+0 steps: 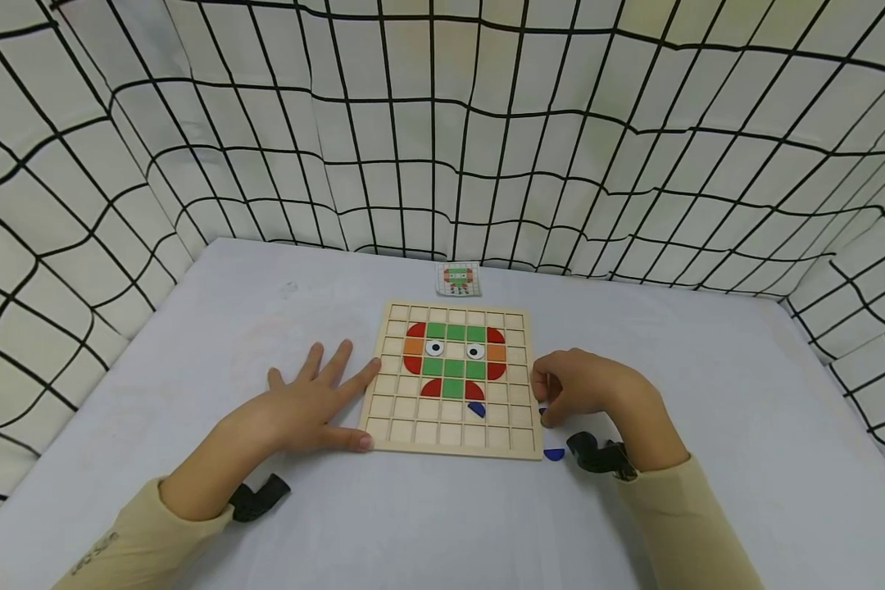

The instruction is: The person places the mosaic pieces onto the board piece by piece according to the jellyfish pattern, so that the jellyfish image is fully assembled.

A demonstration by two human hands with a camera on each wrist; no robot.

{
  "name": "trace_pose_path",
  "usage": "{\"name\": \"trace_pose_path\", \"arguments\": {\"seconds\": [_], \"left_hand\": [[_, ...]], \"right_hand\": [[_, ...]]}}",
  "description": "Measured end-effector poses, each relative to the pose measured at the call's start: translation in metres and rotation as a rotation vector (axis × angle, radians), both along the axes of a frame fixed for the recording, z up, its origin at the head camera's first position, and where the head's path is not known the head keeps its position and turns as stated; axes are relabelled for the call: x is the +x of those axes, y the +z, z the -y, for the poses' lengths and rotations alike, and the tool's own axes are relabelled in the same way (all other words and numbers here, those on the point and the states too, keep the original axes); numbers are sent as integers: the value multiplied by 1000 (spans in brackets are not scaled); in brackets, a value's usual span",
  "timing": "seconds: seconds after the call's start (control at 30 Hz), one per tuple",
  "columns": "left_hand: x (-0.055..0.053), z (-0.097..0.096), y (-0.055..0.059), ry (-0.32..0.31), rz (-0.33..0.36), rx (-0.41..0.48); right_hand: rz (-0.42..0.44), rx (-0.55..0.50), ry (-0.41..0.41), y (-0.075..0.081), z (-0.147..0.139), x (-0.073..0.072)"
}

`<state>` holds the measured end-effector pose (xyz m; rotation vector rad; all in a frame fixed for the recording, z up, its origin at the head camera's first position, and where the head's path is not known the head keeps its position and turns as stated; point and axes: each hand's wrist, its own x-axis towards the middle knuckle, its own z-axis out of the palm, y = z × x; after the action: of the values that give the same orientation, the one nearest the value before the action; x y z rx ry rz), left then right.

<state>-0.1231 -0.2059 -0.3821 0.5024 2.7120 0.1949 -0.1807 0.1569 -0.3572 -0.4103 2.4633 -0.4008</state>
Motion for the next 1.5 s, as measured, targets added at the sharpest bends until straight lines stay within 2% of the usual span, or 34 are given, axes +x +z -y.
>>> {"name": "trace_pose_path", "arguments": {"seconds": [0.43,0.63,0.9,1.07,1.23,1.5], "left_hand": [[0,1,0,-1,5,-1],[1,1,0,-1,4,-4],[2,1,1,-4,1,-1],[2,0,1,-1,6,2],[2,1,1,3,10,-1],[1,0,1,2,8,1]], "right_hand": [[-36,28,-11,-3,-3,-3],[-57,24,18,-4,-2,-2],[-108,-31,12,-5,-1,-5],[-117,-138,66,-4,5,-4],[-111,-267,174,-4,19,0],[-79,-299,254,-9,39,11]]}}
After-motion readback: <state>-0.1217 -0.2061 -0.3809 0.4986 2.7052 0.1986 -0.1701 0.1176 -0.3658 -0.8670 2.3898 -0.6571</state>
